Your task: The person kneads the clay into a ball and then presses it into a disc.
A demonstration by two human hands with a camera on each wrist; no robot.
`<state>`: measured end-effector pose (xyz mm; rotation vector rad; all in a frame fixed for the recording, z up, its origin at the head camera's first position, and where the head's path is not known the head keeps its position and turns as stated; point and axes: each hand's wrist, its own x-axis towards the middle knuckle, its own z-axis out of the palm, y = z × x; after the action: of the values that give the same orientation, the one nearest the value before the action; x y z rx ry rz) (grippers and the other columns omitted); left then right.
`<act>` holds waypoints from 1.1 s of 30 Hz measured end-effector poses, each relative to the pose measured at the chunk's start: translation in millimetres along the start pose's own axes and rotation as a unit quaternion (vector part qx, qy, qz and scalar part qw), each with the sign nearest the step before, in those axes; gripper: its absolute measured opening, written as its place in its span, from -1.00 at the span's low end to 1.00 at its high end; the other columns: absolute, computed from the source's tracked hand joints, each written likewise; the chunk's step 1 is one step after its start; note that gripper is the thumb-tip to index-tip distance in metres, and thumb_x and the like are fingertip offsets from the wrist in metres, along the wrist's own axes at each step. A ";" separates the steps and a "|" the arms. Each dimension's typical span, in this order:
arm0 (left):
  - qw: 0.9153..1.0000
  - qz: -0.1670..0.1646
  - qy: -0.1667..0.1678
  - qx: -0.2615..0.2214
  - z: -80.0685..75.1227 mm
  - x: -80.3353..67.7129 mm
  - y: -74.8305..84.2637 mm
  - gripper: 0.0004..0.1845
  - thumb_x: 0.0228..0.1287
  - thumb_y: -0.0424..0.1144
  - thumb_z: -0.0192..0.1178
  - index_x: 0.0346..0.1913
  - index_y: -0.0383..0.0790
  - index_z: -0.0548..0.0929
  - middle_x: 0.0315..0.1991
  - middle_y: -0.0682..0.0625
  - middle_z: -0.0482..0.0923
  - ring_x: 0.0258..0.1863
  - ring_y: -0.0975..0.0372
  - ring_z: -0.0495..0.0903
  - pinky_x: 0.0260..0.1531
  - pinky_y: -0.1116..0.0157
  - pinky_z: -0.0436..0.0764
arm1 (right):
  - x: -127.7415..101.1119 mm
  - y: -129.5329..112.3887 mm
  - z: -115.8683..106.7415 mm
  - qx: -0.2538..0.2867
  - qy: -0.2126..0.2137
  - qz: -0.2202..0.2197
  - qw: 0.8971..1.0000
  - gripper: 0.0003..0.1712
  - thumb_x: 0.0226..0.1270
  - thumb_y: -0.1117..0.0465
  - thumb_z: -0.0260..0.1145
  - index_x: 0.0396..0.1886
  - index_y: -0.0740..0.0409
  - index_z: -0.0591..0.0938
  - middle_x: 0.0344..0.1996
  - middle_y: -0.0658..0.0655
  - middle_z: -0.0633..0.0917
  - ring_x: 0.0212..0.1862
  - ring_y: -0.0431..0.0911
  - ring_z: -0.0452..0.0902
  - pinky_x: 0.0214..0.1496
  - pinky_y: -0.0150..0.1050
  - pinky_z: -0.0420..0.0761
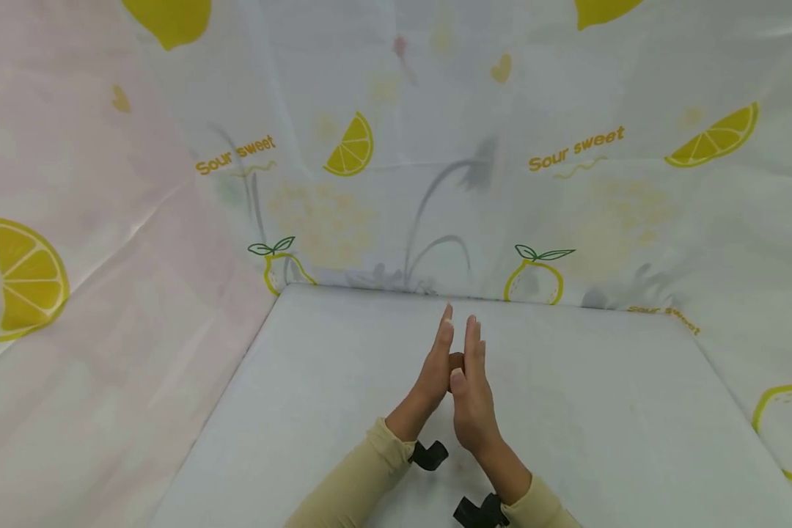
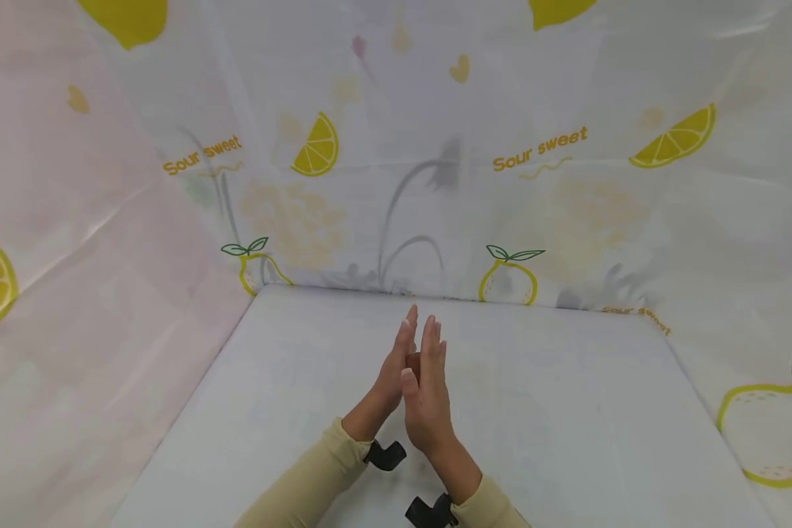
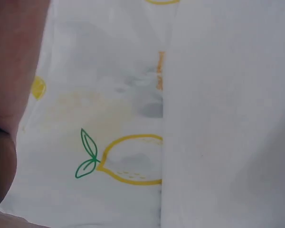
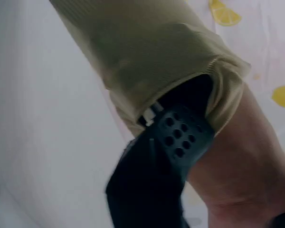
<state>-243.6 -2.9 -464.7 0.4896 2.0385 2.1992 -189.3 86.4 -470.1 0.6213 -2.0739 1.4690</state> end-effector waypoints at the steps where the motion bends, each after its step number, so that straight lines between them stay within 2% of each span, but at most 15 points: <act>1: 1.000 -0.001 -0.001 0.002 0.9 -0.8 -1.7 -0.22 0.58 0.33 -0.43 0.67 0.02 -0.13 0.53 -0.14 0.19 0.24 0.13 0.41 0.27 0.07 0.34 | 2.2 -0.8 -1.6 -0.004 0.002 -0.005 1.000 -0.28 0.72 0.02 -0.25 0.65 0.25 -0.14 0.64 0.25 -0.11 0.62 0.21 -0.35 0.59 -0.23 -0.34; 2: 1.000 0.000 -0.003 0.004 2.2 -1.8 -3.1 -0.21 0.58 0.34 -0.44 0.67 0.01 -0.12 0.33 -0.22 0.41 0.01 0.13 0.50 0.15 0.11 0.41 | 4.5 -1.6 -3.5 -0.005 0.004 -0.002 1.000 -0.29 0.72 0.02 -0.26 0.65 0.25 -0.14 0.64 0.24 -0.11 0.62 0.21 -0.36 0.59 -0.22 -0.36; 3: 1.000 0.003 -0.007 0.011 3.8 -2.7 -4.6 -0.21 0.58 0.34 -0.46 0.67 0.00 -0.12 0.32 -0.22 0.42 -0.06 0.17 0.47 0.12 0.14 0.41 | 7.0 -1.8 -5.7 -0.002 0.005 0.006 1.000 -0.30 0.72 0.04 -0.27 0.66 0.24 -0.14 0.64 0.21 -0.12 0.63 0.18 -0.37 0.59 -0.23 -0.36; 5: 0.999 0.018 -0.020 0.026 7.3 -4.6 -6.7 -0.19 0.58 0.34 -0.49 0.67 -0.06 -0.14 0.32 -0.25 0.41 0.02 0.16 0.48 0.20 0.11 0.40 | 12.7 -0.8 -10.9 0.003 0.011 0.032 0.999 -0.32 0.71 0.08 -0.28 0.66 0.19 -0.14 0.65 0.14 -0.12 0.63 0.12 -0.38 0.58 -0.26 -0.34; 7: 0.997 0.038 -0.040 0.045 10.9 -6.2 -7.8 -0.17 0.58 0.35 -0.51 0.67 -0.10 -0.19 0.46 -0.19 0.29 0.33 0.17 0.37 0.40 0.04 0.25 | 19.7 2.8 -16.6 0.024 0.012 0.065 0.998 -0.33 0.72 0.09 -0.30 0.67 0.15 -0.16 0.65 0.08 -0.13 0.63 0.05 -0.35 0.59 -0.25 -0.29; 9: 0.995 0.057 -0.061 0.057 13.4 -8.1 -7.7 -0.14 0.57 0.36 -0.53 0.66 -0.13 -0.25 0.66 -0.01 -0.29 0.59 0.21 -0.16 0.52 -0.04 -0.11 | 26.5 8.9 -22.3 0.058 0.010 0.104 0.993 -0.32 0.73 0.04 -0.32 0.67 0.10 -0.18 0.64 0.04 -0.13 0.62 0.01 -0.21 0.58 -0.18 -0.16; 13: 0.989 0.084 -0.101 0.060 14.3 -11.2 -2.6 -0.04 0.50 0.45 -0.54 0.64 -0.17 -0.36 0.66 -0.03 -0.43 0.61 0.17 -0.40 0.52 -0.10 -0.25 | 35.3 23.7 -30.9 0.127 -0.005 0.177 0.976 -0.27 0.71 -0.13 -0.36 0.68 0.03 -0.23 0.64 -0.02 -0.18 0.57 -0.06 -0.13 0.56 0.02 -0.08; 17: 0.987 0.114 -0.109 0.045 11.7 -11.0 7.9 0.00 0.48 0.46 -0.54 0.63 -0.23 -0.37 0.65 -0.07 -0.47 0.61 0.17 -0.45 0.52 -0.10 -0.31 | 28.7 37.5 -29.7 0.117 -0.020 0.209 0.971 -0.25 0.70 -0.15 -0.41 0.68 0.07 -0.22 0.65 0.06 -0.18 0.61 -0.04 -0.25 0.58 0.14 -0.19; 19: 0.986 0.124 -0.099 0.042 10.4 -8.1 12.2 -0.02 0.50 0.45 -0.52 0.64 -0.22 -0.36 0.65 -0.04 -0.45 0.61 0.18 -0.44 0.52 -0.09 -0.31 | 20.6 40.5 -25.2 0.100 -0.023 0.209 0.973 -0.28 0.72 -0.11 -0.42 0.68 0.10 -0.21 0.62 0.18 0.00 0.59 -0.04 -0.16 0.58 0.10 -0.17; 21: 0.989 0.117 -0.084 0.041 9.2 -3.7 13.6 -0.05 0.51 0.44 -0.50 0.65 -0.18 -0.34 0.65 0.01 -0.44 0.60 0.21 -0.43 0.53 -0.06 -0.30 | 12.1 40.0 -19.2 0.084 -0.022 0.200 0.976 -0.32 0.74 -0.04 -0.41 0.68 0.10 -0.20 0.34 0.34 0.40 0.43 -0.06 0.19 0.54 -0.05 0.05; 23: 0.992 0.101 -0.062 0.037 7.7 0.9 12.8 -0.08 0.53 0.41 -0.46 0.65 -0.13 -0.32 0.65 0.04 -0.42 0.60 0.21 -0.40 0.53 -0.05 -0.27 | 4.8 35.9 -12.6 0.078 -0.020 0.180 0.980 -0.35 0.75 0.05 -0.37 0.68 0.09 -0.21 0.30 0.29 0.44 0.28 -0.16 0.28 0.44 -0.25 0.18; 25: 0.996 0.072 -0.033 0.030 5.4 4.8 9.9 -0.12 0.55 0.39 -0.43 0.66 -0.08 -0.27 0.66 0.04 -0.37 0.61 0.20 -0.35 0.53 -0.06 -0.22 | -0.1 29.9 -6.8 0.069 -0.020 0.154 0.985 -0.35 0.74 0.11 -0.32 0.68 0.06 -0.21 0.10 0.25 0.51 0.06 -0.23 0.34 0.23 -0.42 0.32; 26: 0.998 0.057 -0.020 0.026 4.2 6.2 8.2 -0.13 0.55 0.39 -0.41 0.67 -0.05 -0.25 0.66 0.04 -0.35 0.61 0.19 -0.32 0.53 -0.07 -0.19 | -1.7 26.2 -4.5 0.065 -0.021 0.140 0.988 -0.34 0.73 0.13 -0.31 0.68 0.06 -0.22 0.28 0.24 0.46 0.12 -0.22 0.36 0.21 -0.45 0.32; 28: 0.999 0.029 -0.002 0.017 1.8 8.0 4.7 -0.17 0.56 0.37 -0.39 0.67 0.01 -0.22 0.66 0.06 -0.32 0.61 0.18 -0.26 0.52 -0.09 -0.15 | -3.6 19.3 -1.8 0.060 -0.024 0.113 0.991 -0.33 0.72 0.15 -0.29 0.68 0.04 -0.23 0.59 0.16 0.09 0.45 -0.21 0.15 0.35 -0.50 0.21; 33: 1.000 -0.005 0.002 0.005 -1.7 8.1 -1.8 -0.22 0.59 0.31 -0.42 0.67 0.00 -0.16 0.66 0.07 -0.26 0.61 0.18 -0.25 0.53 -0.08 -0.16 | 1.0 7.6 -3.9 0.061 -0.020 0.058 0.996 -0.32 0.73 0.06 -0.33 0.67 0.14 -0.21 0.65 0.10 -0.19 0.63 0.05 -0.36 0.54 -0.44 -0.21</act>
<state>-251.9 -2.0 -465.2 0.4759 2.0513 2.1859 -194.2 92.4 -473.8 0.5897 -2.0927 1.6716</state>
